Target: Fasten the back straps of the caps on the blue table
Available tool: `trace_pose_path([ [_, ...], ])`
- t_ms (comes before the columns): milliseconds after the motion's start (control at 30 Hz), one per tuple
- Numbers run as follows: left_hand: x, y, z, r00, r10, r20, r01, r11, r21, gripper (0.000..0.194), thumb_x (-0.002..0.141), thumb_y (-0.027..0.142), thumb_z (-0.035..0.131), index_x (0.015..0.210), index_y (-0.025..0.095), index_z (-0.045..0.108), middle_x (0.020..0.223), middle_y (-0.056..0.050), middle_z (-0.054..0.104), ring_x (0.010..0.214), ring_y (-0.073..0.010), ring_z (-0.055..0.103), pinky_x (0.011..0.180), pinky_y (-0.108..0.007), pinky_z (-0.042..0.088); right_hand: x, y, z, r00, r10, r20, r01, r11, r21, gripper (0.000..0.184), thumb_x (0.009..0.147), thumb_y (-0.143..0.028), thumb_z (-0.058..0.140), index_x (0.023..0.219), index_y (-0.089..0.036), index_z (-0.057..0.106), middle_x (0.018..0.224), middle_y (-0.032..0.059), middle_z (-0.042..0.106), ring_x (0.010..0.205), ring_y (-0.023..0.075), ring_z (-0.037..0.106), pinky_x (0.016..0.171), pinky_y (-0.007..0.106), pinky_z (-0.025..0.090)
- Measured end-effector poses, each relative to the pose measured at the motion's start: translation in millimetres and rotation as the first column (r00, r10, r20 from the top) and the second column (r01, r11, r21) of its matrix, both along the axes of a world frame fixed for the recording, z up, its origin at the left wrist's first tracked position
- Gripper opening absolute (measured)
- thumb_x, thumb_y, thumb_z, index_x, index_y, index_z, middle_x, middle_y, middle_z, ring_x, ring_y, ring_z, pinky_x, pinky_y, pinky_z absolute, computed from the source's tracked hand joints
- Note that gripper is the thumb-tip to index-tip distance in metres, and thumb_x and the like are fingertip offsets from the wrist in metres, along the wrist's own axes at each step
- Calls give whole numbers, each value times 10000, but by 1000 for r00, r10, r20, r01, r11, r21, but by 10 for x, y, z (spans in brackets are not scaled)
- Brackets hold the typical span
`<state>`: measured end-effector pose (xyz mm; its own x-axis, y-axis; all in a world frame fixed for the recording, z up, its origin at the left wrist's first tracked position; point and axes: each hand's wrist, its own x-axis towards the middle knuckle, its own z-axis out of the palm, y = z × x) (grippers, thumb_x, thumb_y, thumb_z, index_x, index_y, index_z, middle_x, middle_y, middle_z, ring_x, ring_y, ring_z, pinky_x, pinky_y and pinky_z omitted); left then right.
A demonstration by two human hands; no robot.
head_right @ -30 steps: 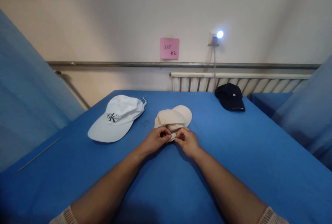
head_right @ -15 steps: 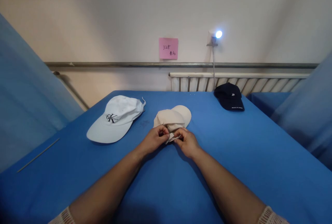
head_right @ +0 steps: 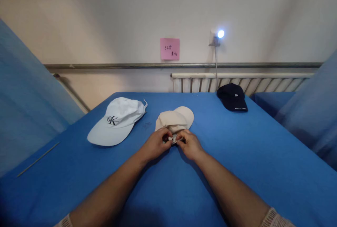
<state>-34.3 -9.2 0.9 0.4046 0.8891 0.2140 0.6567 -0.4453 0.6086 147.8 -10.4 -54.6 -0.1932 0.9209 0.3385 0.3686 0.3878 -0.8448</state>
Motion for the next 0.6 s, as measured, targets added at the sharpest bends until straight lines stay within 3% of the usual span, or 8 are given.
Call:
trace_pose_path([
  [133, 8, -27, -3, 999, 7, -34, -4, 998, 63, 152, 754, 192, 580, 899, 184, 626, 882, -34, 621, 757, -156, 558, 687, -259, 412, -3, 5, -17, 1000, -9, 0, 9, 1000, 20, 64, 742, -157, 600, 771, -214, 610, 834, 3, 594, 802, 160, 584, 738, 285, 458],
  [300, -17, -16, 43, 999, 18, -49, -19, 1000, -16, 141, 776, 196, 559, 897, 183, 630, 805, -7, 640, 685, -140, 553, 637, -244, 391, 2, 16, -32, 1000, -2, 22, 2, 1000, 20, 76, 741, -154, 607, 778, -220, 606, 833, 1, 590, 809, 163, 573, 737, 287, 453],
  [600, -54, -30, 186, 982, -61, -179, 67, 997, 27, 188, 841, 209, 521, 928, 198, 687, 883, -35, 664, 782, -164, 588, 671, -247, 393, 5, 13, -23, 999, -8, 44, 7, 1000, 21, 85, 743, -136, 617, 784, -211, 613, 838, -3, 596, 777, 150, 569, 702, 268, 436],
])
